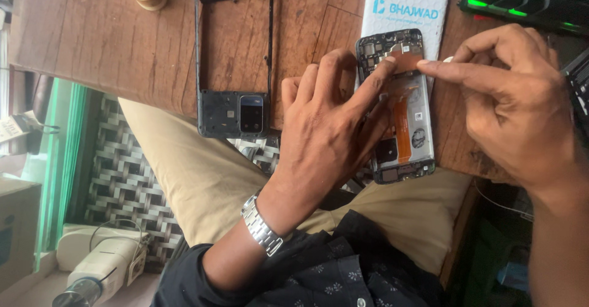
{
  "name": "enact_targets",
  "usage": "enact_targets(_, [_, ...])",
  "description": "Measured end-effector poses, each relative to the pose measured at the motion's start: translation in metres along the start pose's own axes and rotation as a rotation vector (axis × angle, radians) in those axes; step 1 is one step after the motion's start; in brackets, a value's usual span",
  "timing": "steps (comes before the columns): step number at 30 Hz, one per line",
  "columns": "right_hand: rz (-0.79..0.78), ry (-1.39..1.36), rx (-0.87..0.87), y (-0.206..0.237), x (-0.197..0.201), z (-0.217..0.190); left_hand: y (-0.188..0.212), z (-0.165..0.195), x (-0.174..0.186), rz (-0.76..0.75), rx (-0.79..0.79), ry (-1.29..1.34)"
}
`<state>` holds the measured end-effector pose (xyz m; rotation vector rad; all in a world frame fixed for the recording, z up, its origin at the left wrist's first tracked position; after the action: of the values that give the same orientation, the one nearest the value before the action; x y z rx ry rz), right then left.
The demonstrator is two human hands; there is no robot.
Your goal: The person disassembles a smartphone, removes the battery and internal components, and uses a brush and screwdriver to clean and adjust parts. The person handles the phone frame, battery, and circuit boards throughout the process.
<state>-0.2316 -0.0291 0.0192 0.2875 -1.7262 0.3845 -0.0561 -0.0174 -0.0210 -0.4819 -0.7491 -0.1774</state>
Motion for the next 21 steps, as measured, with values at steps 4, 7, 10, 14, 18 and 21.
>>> enact_targets(4, [-0.004,0.07,0.029,-0.003,0.001,-0.002,0.0,0.001,-0.002,-0.046,0.02,-0.002])
enact_targets(7, [-0.058,0.195,-0.031,0.001,0.0,-0.008,-0.001,0.002,-0.003,-0.058,-0.01,-0.054])
enact_targets(10, [-0.04,0.237,-0.013,0.003,0.003,-0.02,-0.002,0.004,-0.006,-0.064,-0.033,-0.095])
enact_targets(14, [-0.013,0.174,-0.059,0.006,0.005,-0.021,-0.001,0.005,-0.004,-0.04,-0.049,-0.084])
enact_targets(18, [0.086,0.049,-0.034,0.007,0.005,-0.023,0.002,0.007,0.002,-0.017,-0.053,-0.056])
enact_targets(21, [0.187,-0.099,-0.064,0.008,0.009,-0.018,0.002,0.005,0.006,-0.005,-0.055,-0.026])
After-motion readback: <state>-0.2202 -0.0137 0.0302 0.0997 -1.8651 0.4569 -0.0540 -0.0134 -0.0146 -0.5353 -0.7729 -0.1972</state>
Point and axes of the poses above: each hand's wrist, its own y-axis away from the middle knuckle, its own x-axis out of the back of the hand, z = x × y, the point moved 9 cm from there along -y, towards the middle knuckle, and after that the axes turned 1 degree about -x, right-handed, at the moved point
